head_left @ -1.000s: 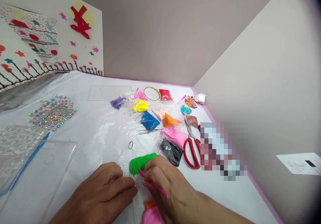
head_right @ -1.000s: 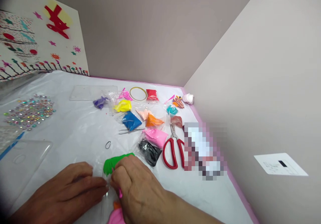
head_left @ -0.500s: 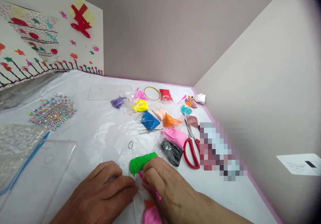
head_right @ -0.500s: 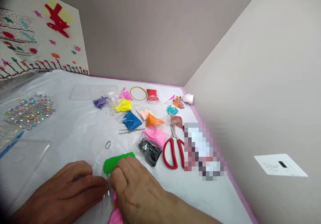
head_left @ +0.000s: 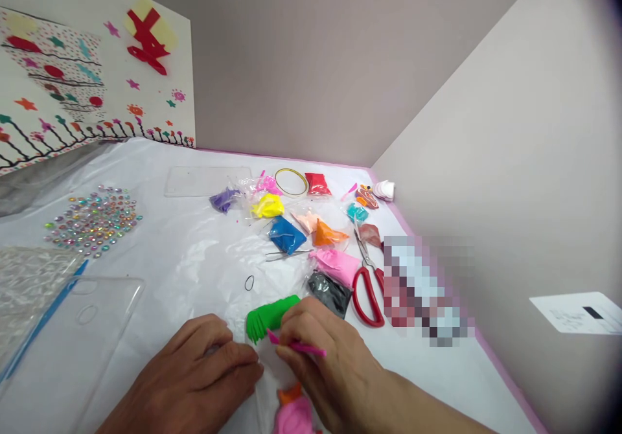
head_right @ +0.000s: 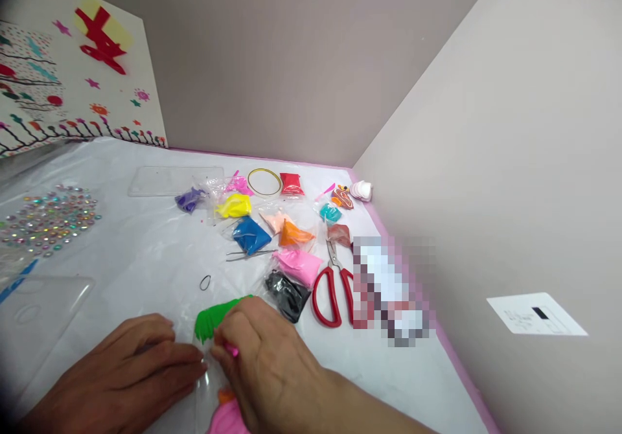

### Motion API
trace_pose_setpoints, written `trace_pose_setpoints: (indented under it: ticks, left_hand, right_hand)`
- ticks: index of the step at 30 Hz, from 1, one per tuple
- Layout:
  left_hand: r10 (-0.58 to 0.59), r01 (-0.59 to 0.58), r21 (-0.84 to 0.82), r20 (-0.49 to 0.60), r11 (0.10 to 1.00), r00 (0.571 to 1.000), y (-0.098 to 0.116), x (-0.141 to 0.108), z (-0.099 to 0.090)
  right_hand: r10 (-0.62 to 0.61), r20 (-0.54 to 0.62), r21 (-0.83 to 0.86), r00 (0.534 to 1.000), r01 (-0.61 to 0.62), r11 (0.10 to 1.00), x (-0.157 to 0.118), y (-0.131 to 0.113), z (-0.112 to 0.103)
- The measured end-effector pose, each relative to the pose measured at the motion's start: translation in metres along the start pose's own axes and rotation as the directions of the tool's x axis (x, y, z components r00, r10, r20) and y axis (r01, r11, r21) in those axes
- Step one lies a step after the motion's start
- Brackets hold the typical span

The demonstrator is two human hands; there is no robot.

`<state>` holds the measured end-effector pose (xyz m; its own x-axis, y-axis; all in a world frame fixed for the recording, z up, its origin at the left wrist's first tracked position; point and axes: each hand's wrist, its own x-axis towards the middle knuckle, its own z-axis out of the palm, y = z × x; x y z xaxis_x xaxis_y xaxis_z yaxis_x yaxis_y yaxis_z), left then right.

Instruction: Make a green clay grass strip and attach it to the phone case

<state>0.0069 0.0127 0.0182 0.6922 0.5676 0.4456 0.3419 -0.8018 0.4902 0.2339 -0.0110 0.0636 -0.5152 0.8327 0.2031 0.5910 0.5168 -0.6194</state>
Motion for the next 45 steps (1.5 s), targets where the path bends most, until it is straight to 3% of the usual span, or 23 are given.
trace_pose_setpoints:
  ticks: [2, 6, 17, 25, 35, 45]
  left_hand:
    - [0.007, -0.007, 0.001, -0.029, 1.0, 1.0, 0.001, 0.001, 0.0]
    - [0.004, -0.004, 0.007, -0.038, 1.0, 0.999, 0.001, 0.004, 0.0]
    - [0.089, -0.09, -0.002, -0.067, 0.996, 0.994, 0.001, 0.01, -0.003]
    - [0.08, -0.081, -0.021, -0.071, 0.996, 0.994, 0.0, 0.012, -0.003]
    - [0.1, -0.102, -0.013, -0.087, 0.995, 0.991, 0.004, 0.013, -0.006]
    - [0.053, -0.053, -0.018, -0.025, 0.998, 0.998, -0.002, 0.003, 0.004]
  right_hand:
    - [-0.031, -0.097, -0.017, 0.995, 0.03, 0.999, 0.0, 0.003, 0.003]
    - [-0.051, -0.139, -0.061, 0.989, 0.043, 0.997, -0.001, 0.008, 0.008]
    - [-0.112, -0.066, -0.055, 0.992, 0.108, 0.993, 0.006, 0.007, 0.005]
    - [-0.134, -0.049, -0.07, 0.99, 0.13, 0.989, 0.006, 0.009, 0.007]
    - [-0.044, 0.098, -0.131, 0.994, 0.056, 0.99, 0.01, 0.004, 0.0]
    - [-0.122, 0.036, -0.191, 0.992, 0.126, 0.973, 0.009, -0.002, 0.0]
